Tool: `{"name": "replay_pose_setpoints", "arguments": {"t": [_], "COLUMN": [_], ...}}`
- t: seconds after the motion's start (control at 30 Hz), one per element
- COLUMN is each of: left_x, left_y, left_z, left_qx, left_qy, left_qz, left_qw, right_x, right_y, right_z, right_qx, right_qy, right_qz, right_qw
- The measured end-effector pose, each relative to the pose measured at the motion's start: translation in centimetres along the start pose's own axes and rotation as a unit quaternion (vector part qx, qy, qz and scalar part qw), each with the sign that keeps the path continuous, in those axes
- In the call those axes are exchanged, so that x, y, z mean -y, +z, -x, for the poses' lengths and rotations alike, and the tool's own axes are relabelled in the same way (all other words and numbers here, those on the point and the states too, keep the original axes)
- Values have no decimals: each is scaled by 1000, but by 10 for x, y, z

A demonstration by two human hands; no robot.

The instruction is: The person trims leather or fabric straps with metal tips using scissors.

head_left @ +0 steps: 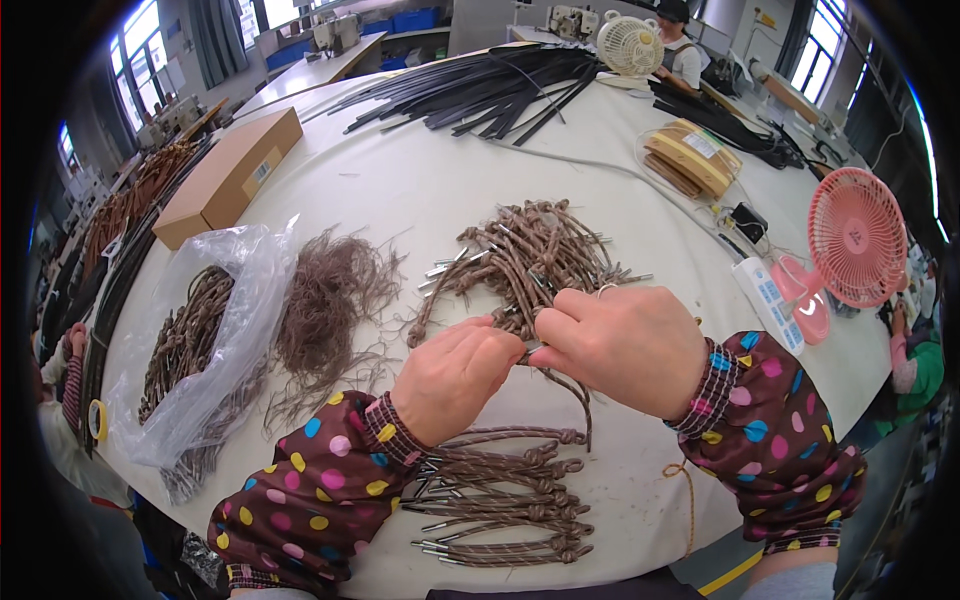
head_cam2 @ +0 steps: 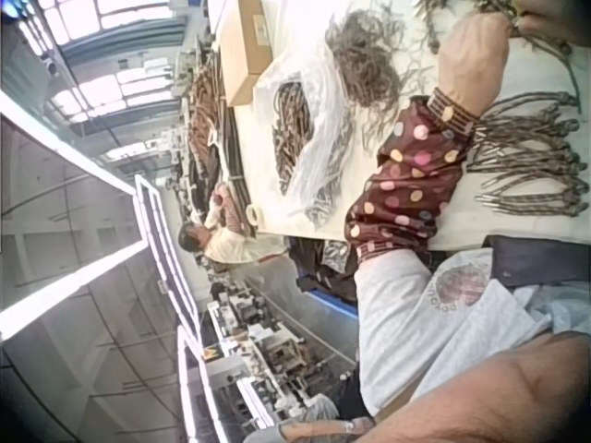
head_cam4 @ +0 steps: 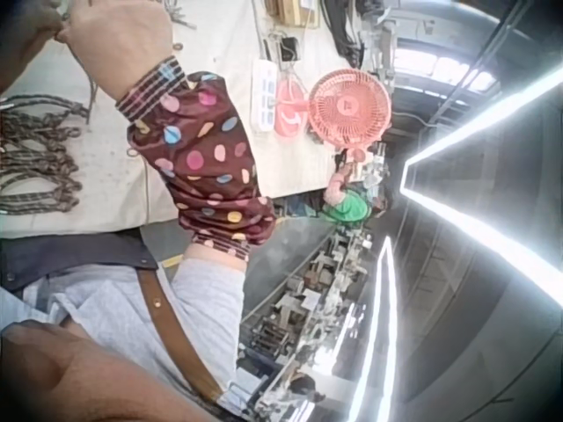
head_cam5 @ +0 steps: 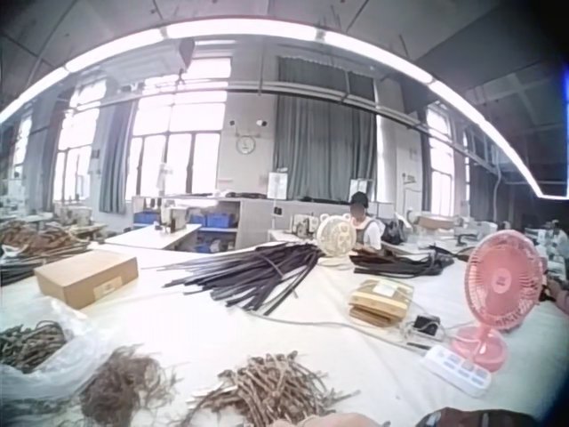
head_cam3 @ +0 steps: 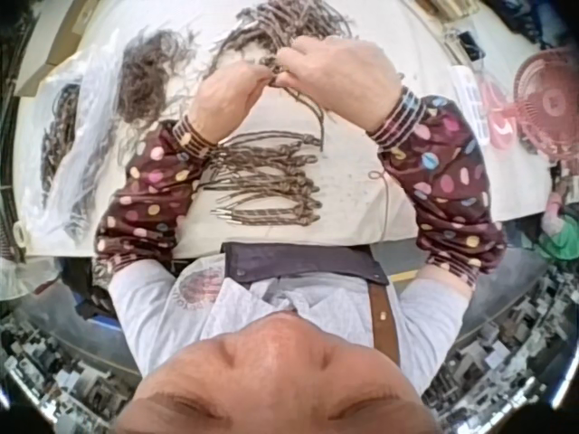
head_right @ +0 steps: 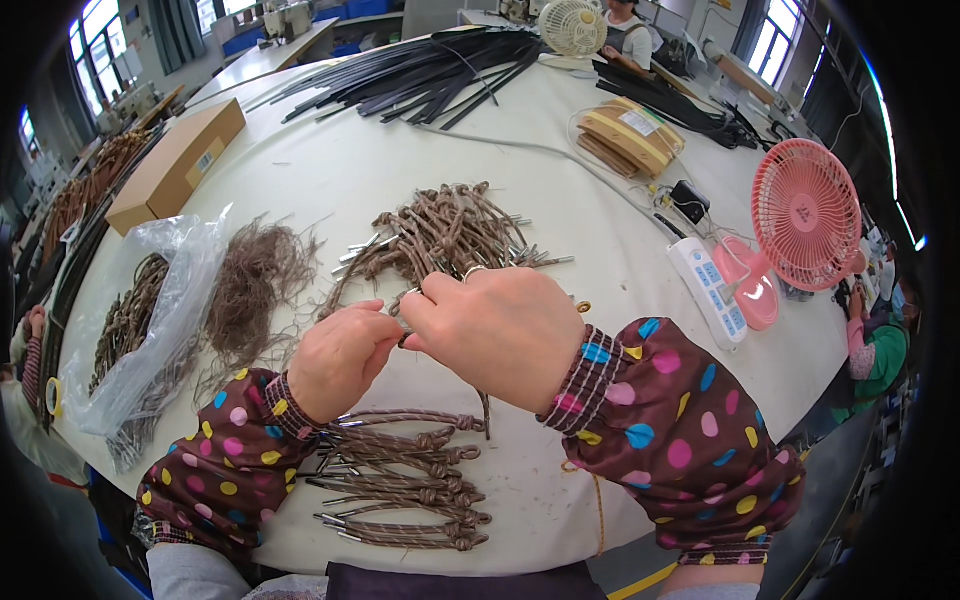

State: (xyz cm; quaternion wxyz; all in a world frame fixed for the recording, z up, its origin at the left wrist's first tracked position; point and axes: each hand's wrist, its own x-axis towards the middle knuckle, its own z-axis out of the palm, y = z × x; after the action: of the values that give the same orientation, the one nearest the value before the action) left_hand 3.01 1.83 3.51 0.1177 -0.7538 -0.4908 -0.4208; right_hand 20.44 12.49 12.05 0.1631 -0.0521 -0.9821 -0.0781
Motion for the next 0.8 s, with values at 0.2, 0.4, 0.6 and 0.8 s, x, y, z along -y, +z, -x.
{"name": "replay_pose_setpoints", "arguments": {"t": [0.2,0.4,0.6,0.8], "left_x": [0,-9,-11,7], "left_y": [3,1,1,-6], "left_z": [2,1,-6,5], "left_qx": [23,3,15,198], "left_qy": [7,-148,-381,-299], "left_qz": [9,30,268,53], "left_qw": [1000,989,885,932], "right_x": [-2,-4,15,4], "right_y": [3,25,57,66], "right_z": [0,17,30,35], "right_qx": [11,-70,-101,-93], "right_qy": [-29,142,190,326], "right_qz": [2,-270,-317,-511], "right_qw": [1000,950,924,790]}}
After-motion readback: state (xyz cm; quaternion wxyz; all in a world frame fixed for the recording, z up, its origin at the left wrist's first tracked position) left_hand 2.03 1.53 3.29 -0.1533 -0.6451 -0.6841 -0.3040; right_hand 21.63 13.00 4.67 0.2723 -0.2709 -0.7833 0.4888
